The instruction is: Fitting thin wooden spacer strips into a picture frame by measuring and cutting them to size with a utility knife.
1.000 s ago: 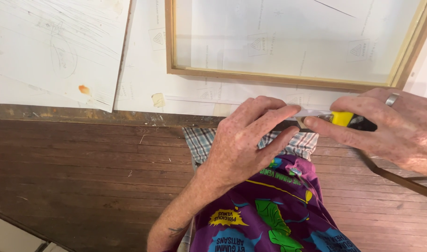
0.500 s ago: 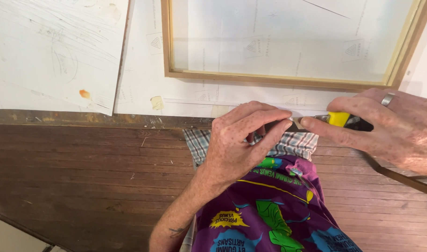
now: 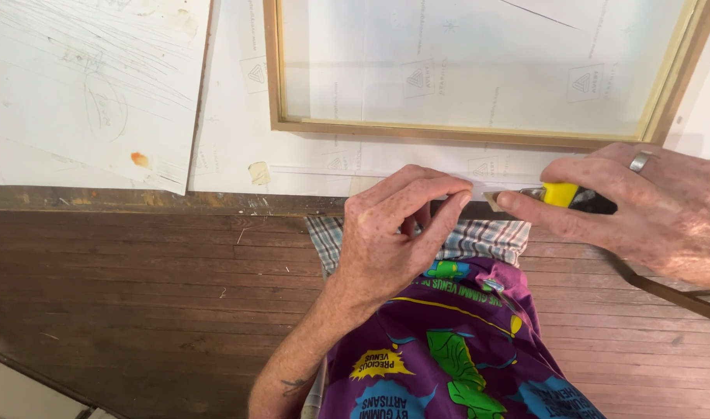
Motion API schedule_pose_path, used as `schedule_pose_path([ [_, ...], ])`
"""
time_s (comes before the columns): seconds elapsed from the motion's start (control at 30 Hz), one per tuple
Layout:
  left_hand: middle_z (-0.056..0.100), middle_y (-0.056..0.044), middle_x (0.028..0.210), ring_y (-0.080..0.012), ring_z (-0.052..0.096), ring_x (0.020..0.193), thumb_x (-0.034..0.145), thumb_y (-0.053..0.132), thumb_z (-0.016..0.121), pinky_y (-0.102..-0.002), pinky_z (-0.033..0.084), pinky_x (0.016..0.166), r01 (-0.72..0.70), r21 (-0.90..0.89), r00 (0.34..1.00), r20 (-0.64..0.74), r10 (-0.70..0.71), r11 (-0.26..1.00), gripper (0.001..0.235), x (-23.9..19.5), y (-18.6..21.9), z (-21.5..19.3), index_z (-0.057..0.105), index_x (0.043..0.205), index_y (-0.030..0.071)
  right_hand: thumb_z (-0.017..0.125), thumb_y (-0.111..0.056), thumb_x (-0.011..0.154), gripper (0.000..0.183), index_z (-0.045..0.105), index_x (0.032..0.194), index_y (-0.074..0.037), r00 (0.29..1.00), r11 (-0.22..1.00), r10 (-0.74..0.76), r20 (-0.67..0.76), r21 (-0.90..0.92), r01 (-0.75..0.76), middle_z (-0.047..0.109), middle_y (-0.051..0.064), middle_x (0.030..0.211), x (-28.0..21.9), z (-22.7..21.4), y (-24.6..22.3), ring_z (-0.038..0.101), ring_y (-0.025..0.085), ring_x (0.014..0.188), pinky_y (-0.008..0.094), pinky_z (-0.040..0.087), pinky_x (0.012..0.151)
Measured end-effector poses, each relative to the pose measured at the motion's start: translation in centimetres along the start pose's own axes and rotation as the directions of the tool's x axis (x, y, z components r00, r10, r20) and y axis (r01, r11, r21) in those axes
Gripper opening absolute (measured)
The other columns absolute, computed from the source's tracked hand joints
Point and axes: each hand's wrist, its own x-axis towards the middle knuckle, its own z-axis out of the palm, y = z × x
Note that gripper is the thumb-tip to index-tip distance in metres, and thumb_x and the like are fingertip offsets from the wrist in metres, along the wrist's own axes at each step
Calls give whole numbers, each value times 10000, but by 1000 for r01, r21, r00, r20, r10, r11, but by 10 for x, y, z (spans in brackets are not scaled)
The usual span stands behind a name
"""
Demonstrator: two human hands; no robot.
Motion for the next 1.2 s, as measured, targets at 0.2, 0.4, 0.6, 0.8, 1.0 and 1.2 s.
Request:
schedule_pose_path([
  [0.2,730,-94,882,-173,685,709,963,34,691,-276,572,605,-161,356,986,17,165,921,71,-21,-10,-23,661,1020,63,419,21,863,779,432,1609,-203,996,990,67,63,121,-74,571,168,1268,0,-2,2,691,255,957,367,596,861],
  [0.4,704,-59,871,-162,647,723,946,93,755,-261,523,588,-111,667,991,23,129,737,80,-42,-5,-55,676,950,80,390,7,877,755,394,1618,-137,998,996,-13,62,93,7,562,207,1230,7,6,7,643,243,879,346,614,713],
  [0.6,752,-121,972,-198,694,836,945,110,813,-313,566,731,-149,445,982,-37,184,883,188,-37,-17,-16,700,1078,38,430,-49,955,663,396,1601,-196,996,996,21,84,85,-28,568,196,1251,7,12,3,635,226,771,304,590,527],
  [0.8,705,-96,1043,-218,727,913,983,137,794,-319,636,766,-64,288,991,-92,94,955,267,-19,-2,8,646,1194,69,505,-37,886,757,347,1613,-177,985,985,28,168,164,-56,571,218,1272,0,8,0,651,287,951,359,592,705],
  [1.0,705,-65,1020,-214,725,866,980,129,809,-321,601,714,-94,341,984,-110,139,935,223,-14,-1,15,667,1145,81,500,-91,906,696,417,1597,-95,997,993,-3,75,115,-6,578,243,1269,7,-4,5,633,315,1147,416,600,901],
  [1.2,699,-63,1051,-215,727,894,953,-3,746,-322,613,734,-67,307,994,-67,92,949,284,-15,2,15,645,1200,95,463,-59,895,701,456,1591,-145,999,994,33,38,104,-36,618,230,1246,3,-6,4,682,285,1025,377,586,863],
])
